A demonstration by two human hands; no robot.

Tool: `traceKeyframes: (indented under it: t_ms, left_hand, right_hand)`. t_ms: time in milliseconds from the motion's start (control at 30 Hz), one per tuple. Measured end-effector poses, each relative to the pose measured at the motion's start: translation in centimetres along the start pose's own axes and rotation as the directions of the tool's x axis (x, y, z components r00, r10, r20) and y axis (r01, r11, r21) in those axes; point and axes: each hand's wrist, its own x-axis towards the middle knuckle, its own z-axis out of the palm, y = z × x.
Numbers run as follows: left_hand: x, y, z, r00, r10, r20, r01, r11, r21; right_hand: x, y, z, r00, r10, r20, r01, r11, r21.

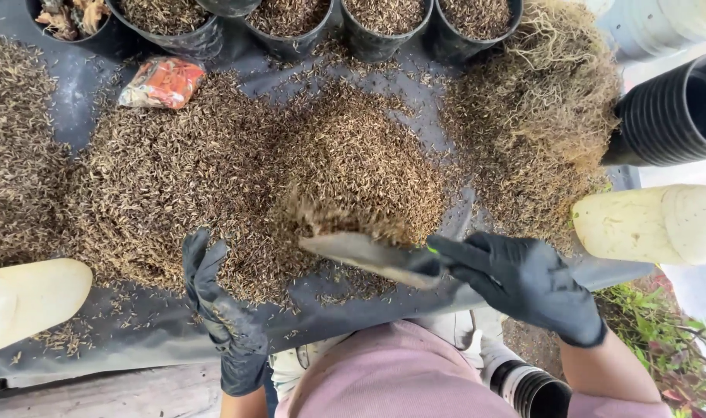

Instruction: Using a hand trowel to mix and spread organic mulch or rice hulls on a work table in preparation for potting.

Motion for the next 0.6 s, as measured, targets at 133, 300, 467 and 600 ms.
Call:
traceKeyframes:
  t_ms: [133, 300, 467, 600]
  left_hand:
    - [-1.1, 1.6, 0.0, 0.994, 0.107, -0.027, -0.105, 0.991, 0.089]
    - [0.2, 0.4, -0.5, 0.998, 0.063, -0.018, -0.063, 0.998, -0.016]
    - [-0.5, 0.9, -1.0, 0.999, 0.039, -0.011, -0.039, 0.999, -0.022]
    - [-1.2, 1.2, -1.3, 1.0, -0.02, -0.012, 0.019, 0.998, -0.061]
  right_hand:
    - [-0.1, -2.8, 2.3, 0.979, -0.155, 0.135, 0.175, 0.971, -0.16]
    - [2.0, -5.2, 8.0, 0.99, -0.089, -0.109, 0.003, 0.788, -0.615]
    - [1.8, -4.2, 9.6, 0.926, 0.084, -0.369, -0.3, 0.756, -0.582]
    - [0.4, -1.8, 4.5, 0.965, 0.251, -0.07, -0.259, 0.892, -0.372]
